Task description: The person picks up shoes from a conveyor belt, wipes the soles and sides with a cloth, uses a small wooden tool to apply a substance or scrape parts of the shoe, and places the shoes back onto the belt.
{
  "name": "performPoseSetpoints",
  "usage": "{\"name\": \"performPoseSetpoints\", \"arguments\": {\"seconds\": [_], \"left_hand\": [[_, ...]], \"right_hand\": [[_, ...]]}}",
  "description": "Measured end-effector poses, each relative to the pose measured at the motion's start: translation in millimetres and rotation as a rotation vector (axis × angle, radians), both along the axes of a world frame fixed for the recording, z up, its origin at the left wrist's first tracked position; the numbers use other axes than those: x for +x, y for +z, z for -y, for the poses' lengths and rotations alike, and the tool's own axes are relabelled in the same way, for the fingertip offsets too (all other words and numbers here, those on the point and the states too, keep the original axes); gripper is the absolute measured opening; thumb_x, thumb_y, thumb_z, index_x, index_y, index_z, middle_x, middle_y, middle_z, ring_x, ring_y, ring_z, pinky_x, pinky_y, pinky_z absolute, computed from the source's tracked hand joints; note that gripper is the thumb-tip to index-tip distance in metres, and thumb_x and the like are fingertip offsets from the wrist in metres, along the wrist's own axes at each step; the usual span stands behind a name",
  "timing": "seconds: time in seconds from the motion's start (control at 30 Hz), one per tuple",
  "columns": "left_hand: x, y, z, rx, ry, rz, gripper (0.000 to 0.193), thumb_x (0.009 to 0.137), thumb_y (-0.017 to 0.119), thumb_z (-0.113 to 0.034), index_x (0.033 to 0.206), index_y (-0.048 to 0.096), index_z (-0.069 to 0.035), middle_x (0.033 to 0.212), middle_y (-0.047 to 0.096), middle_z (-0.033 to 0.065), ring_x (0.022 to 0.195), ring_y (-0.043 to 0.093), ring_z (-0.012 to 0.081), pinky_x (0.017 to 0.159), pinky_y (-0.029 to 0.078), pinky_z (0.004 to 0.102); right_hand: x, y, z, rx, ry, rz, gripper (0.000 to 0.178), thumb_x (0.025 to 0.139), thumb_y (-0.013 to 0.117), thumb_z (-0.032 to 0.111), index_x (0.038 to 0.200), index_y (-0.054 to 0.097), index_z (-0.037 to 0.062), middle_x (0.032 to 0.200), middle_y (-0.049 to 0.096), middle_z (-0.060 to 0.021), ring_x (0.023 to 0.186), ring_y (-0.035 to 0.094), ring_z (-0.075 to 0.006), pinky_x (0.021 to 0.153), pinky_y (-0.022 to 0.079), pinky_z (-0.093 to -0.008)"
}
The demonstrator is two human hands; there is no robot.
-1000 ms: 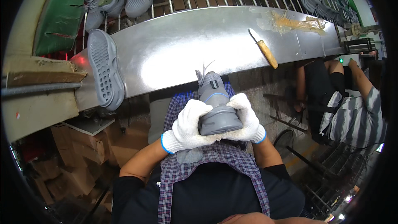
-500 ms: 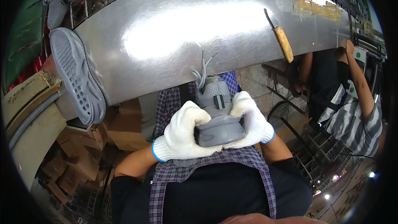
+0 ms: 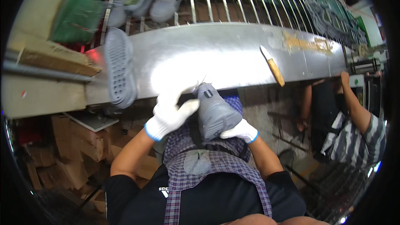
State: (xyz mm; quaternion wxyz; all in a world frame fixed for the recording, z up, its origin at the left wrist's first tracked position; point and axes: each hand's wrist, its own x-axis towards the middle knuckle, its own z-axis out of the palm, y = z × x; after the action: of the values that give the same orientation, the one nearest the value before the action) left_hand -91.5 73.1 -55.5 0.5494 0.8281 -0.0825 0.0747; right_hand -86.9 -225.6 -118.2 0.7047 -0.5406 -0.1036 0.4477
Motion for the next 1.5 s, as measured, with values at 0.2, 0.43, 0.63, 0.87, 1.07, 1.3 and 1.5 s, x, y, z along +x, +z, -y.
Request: {"name": "performPoseSetpoints", "arguments": {"seconds": [0.2, 0.43, 0.63, 0.87, 1.07, 1.3, 1.5], "left_hand": [[94.1, 65.6, -6.0, -0.516, 0.264, 0.133, 0.033, 0.115, 0.050, -0.017, 0.107, 0.074, 0.004, 0.106, 0.075, 0.0094, 0.100, 0.067, 0.0164, 0.098, 0.051, 0.0308], [28.9, 14.6, -41.2, 0.406, 0.577, -0.173, 0.076, 0.098, 0.072, -0.061, 0.136, 0.059, 0.003, 0.128, 0.068, 0.0272, 0.116, 0.068, 0.0420, 0.099, 0.055, 0.0518], [-9.6, -9.4, -6.5, 0.299, 0.400, -0.318, 0.074, 0.084, 0.088, -0.058, 0.121, 0.063, 0.002, 0.116, 0.068, 0.0240, 0.107, 0.068, 0.0405, 0.092, 0.055, 0.0501], [-1.3, 4.0, -9.5, 0.490, 0.411, 0.408, 0.111, 0.066, 0.098, -0.041, 0.155, 0.045, -0.001, 0.155, 0.043, 0.0238, 0.148, 0.038, 0.0492, 0.123, 0.037, 0.0580], [57.3, 64.4, -23.3, 0.662, -0.070, -0.047, 0.123, 0.064, 0.097, -0.051, 0.161, 0.042, 0.000, 0.152, 0.055, 0.0269, 0.136, 0.055, 0.0459, 0.116, 0.046, 0.0505], [51.0, 31.3, -22.7, 0.737, 0.060, 0.229, 0.112, 0.071, 0.091, -0.049, 0.158, 0.043, 0.002, 0.142, 0.059, 0.0256, 0.118, 0.063, 0.0438, 0.101, 0.052, 0.0523], [54.8, 39.0, -24.1, 0.705, 0.038, 0.193, 0.115, 0.066, 0.098, -0.046, 0.158, 0.044, 0.000, 0.147, 0.058, 0.0238, 0.129, 0.060, 0.0429, 0.108, 0.050, 0.0521]], "right_hand": [[120.1, 40.2, -36.1, 0.056, -0.080, 0.135, 0.091, 0.091, 0.085, 0.029, 0.164, 0.041, -0.0037, 0.151, 0.062, -0.0189, 0.140, 0.058, -0.0285, 0.118, 0.048, -0.0424], [178.7, 103.9, 42.3, -1.048, -0.190, 1.227, 0.050, 0.093, 0.074, 0.026, 0.139, 0.066, 0.0088, 0.132, 0.069, -0.0207, 0.122, 0.068, -0.0392, 0.104, 0.057, -0.0473], [149.5, 42.1, 138.6, -1.701, -0.258, 1.392, 0.034, 0.101, 0.062, 0.021, 0.134, 0.063, 0.0137, 0.106, 0.064, -0.0163, 0.096, 0.071, -0.0412, 0.079, 0.058, -0.0574], [109.5, 179.5, 3.9, -0.796, -0.032, 1.190, 0.046, 0.099, 0.066, 0.020, 0.142, 0.062, 0.0019, 0.116, 0.070, -0.0183, 0.104, 0.072, -0.0356, 0.092, 0.057, -0.0461], [116.7, 193.1, -55.2, -1.226, 0.232, 1.198, 0.024, 0.102, 0.062, 0.027, 0.102, 0.069, 0.0036, 0.084, 0.074, -0.0197, 0.080, 0.075, -0.0392, 0.074, 0.059, -0.0516], [59.0, 182.5, -115.2, -0.901, 0.417, 1.308, 0.024, 0.101, 0.065, 0.023, 0.104, 0.062, -0.0003, 0.074, 0.073, -0.0194, 0.061, 0.073, -0.0373, 0.059, 0.059, -0.0495], [111.1, 179.5, -90.5, -0.823, 0.259, 1.466, 0.032, 0.106, 0.068, 0.035, 0.112, 0.060, 0.0045, 0.087, 0.072, -0.0207, 0.073, 0.074, -0.0388, 0.063, 0.059, -0.0484]]}}
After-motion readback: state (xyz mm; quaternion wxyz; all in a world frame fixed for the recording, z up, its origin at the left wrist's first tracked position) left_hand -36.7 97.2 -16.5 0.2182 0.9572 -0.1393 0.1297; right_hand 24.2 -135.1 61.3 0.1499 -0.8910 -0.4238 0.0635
